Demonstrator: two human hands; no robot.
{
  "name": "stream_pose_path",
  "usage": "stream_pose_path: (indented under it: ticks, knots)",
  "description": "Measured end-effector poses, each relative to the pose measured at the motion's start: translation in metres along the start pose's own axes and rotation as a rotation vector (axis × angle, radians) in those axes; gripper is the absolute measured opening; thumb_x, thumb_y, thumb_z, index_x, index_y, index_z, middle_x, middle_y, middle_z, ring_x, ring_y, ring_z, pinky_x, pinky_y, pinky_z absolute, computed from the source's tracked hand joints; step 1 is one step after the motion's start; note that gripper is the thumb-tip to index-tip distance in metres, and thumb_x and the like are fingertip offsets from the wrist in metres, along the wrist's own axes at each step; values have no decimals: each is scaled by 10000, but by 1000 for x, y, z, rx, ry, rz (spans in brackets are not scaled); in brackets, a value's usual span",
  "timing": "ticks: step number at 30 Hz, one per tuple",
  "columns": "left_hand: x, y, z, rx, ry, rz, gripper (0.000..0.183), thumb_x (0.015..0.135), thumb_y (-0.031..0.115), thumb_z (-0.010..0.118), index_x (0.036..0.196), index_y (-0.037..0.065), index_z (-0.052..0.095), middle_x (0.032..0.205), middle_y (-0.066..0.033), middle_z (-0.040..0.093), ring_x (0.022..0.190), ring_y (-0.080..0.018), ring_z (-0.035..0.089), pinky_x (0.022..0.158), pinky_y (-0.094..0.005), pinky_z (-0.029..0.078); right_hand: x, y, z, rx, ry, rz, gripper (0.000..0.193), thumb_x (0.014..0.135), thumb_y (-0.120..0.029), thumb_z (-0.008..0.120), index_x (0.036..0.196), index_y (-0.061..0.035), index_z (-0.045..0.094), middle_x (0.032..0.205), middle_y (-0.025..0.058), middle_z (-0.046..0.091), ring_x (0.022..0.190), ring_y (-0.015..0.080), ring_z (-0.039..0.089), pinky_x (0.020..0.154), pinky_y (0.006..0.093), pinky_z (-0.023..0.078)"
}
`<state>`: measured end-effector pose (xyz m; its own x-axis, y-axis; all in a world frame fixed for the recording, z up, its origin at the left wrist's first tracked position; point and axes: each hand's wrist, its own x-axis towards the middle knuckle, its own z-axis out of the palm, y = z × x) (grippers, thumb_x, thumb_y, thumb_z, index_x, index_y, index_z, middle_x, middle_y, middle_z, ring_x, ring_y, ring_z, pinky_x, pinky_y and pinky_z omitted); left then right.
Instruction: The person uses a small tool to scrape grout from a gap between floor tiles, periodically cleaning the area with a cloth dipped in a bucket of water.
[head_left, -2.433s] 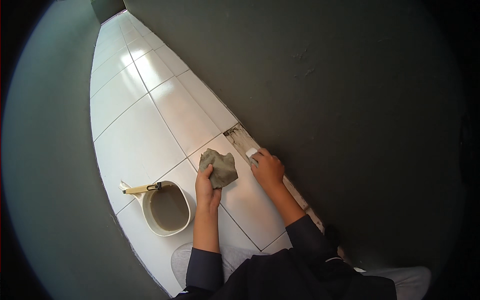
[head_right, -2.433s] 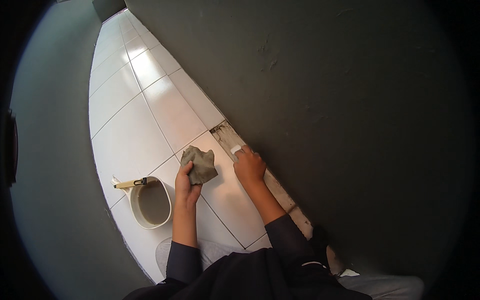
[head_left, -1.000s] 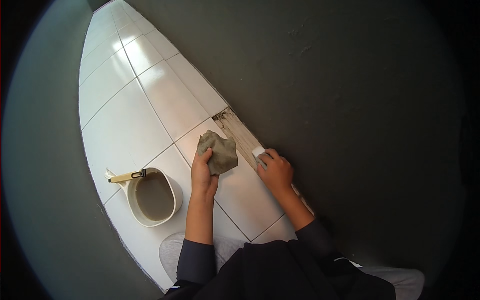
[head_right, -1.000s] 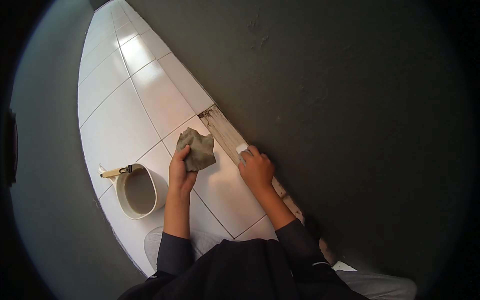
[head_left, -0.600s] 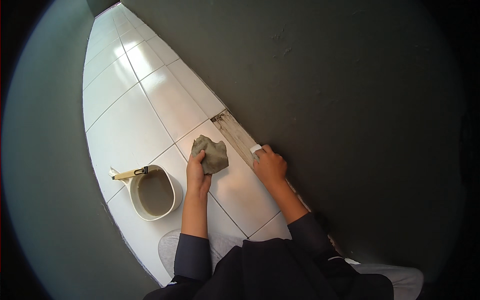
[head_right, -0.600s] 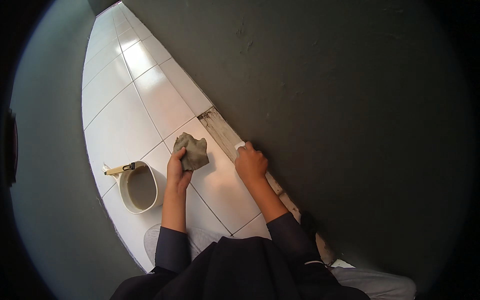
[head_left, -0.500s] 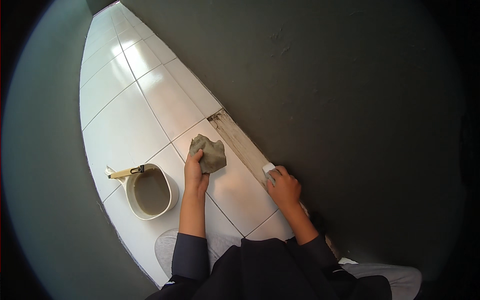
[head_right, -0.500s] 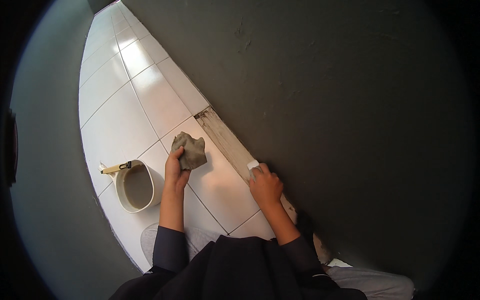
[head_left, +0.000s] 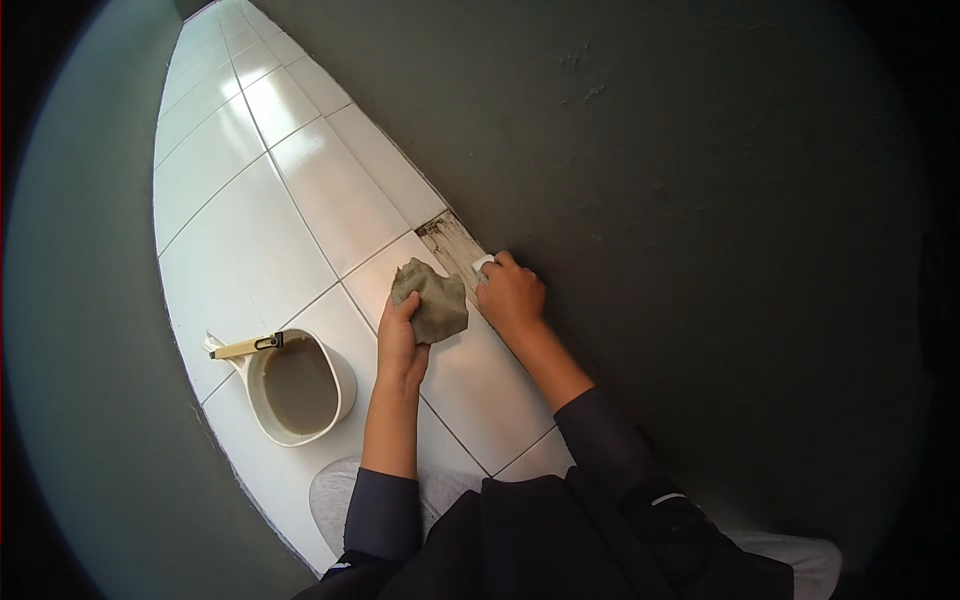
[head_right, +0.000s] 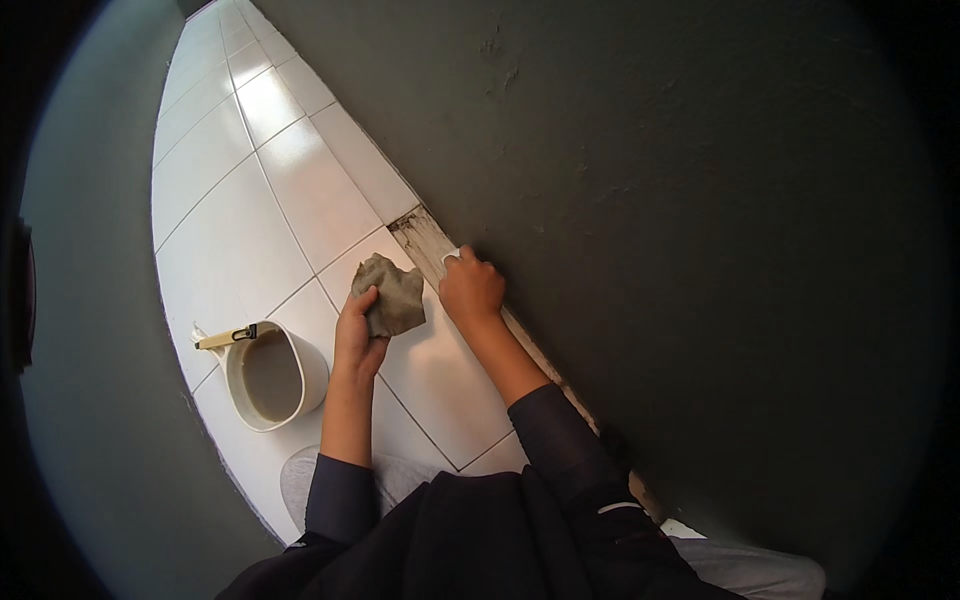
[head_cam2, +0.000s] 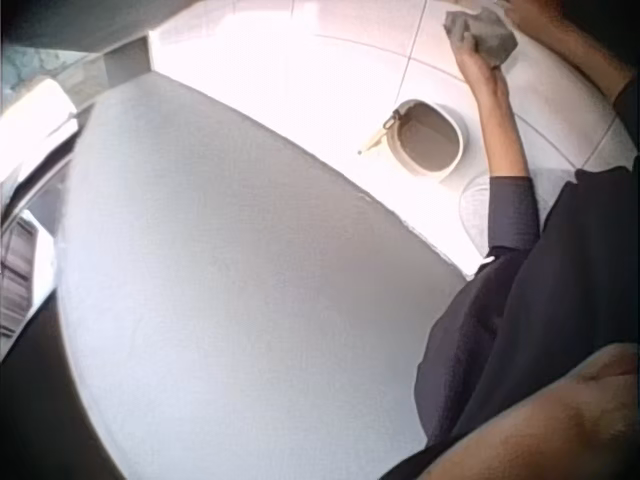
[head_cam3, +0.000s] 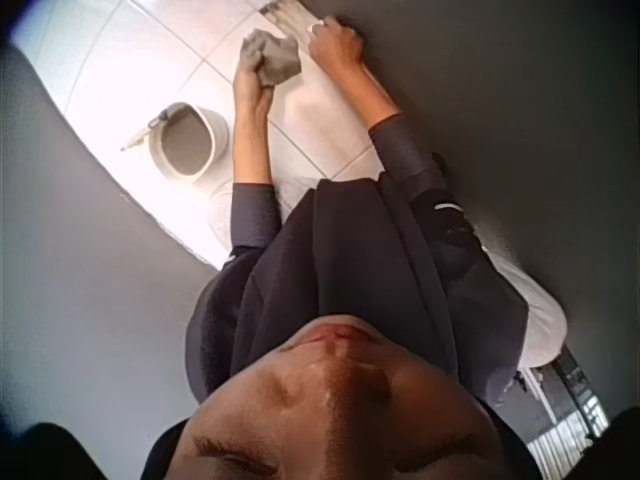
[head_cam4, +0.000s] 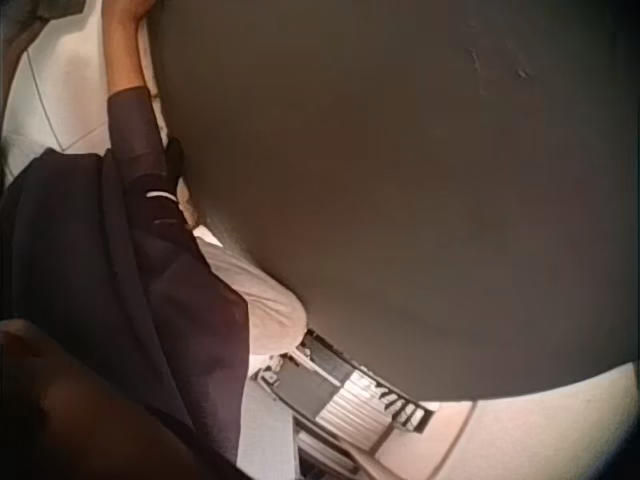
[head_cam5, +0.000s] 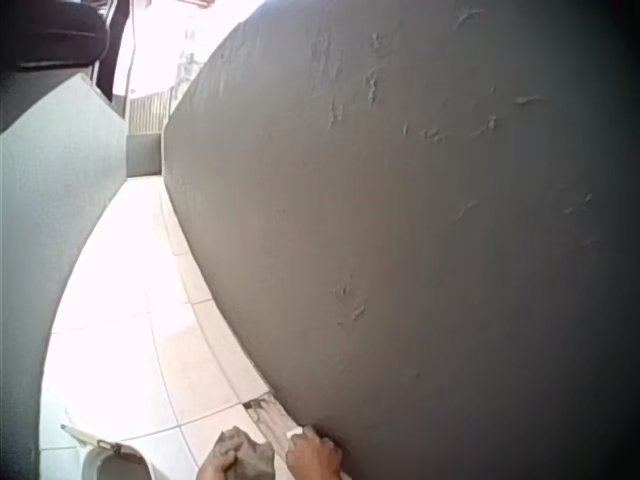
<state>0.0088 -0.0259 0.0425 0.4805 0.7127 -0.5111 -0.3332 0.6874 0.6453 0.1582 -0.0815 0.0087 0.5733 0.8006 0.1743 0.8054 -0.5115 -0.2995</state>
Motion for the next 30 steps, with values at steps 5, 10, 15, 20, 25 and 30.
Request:
stream_pose_path:
  ticks: [5,10,15,20,25,30]
  knots:
    - [-2,4,-4,4,21,7,408,930,123,416,1334,70,393,1292,-88,478,1179,-227,479,981,-386,408,-10,4,-13,-1,-55,56,134,747,-135,582,838,-83,666,968,89,599,759,346,646,657,443,531]
    - [-5,7,-6,-16,36,4,418,931,126,417,1343,70,384,1302,-86,472,1192,-225,468,992,-381,395,-99,42,-58,15,-88,145,213,740,-187,664,937,-106,684,1076,38,608,772,326,647,694,416,532]
    - [-8,4,5,-40,2,-10,421,930,127,422,1346,71,381,1304,-84,470,1193,-217,465,999,-368,389,-134,58,-66,33,-69,122,225,733,-187,670,942,-108,689,1110,40,601,775,314,648,685,400,535]
    - [-10,9,6,-35,10,15,415,928,122,428,1334,48,386,1291,-90,479,1186,-217,471,997,-365,393,-73,19,-30,2,-33,47,196,728,-182,665,903,-101,692,1063,47,614,760,310,645,689,393,531]
    - [-4,7,2,-45,-23,21,416,926,117,428,1335,52,387,1289,-96,479,1178,-221,479,991,-367,402,14,-13,-2,-48,-112,49,193,739,-194,648,905,-106,689,1041,51,613,809,311,643,720,407,526]
    - [-1,10,-4,-40,6,45,410,917,126,452,1318,56,409,1281,-103,492,1165,-247,497,985,-394,421,1,-7,-15,-37,-165,99,218,763,-209,641,958,-121,684,1054,46,609,851,313,640,741,409,525]
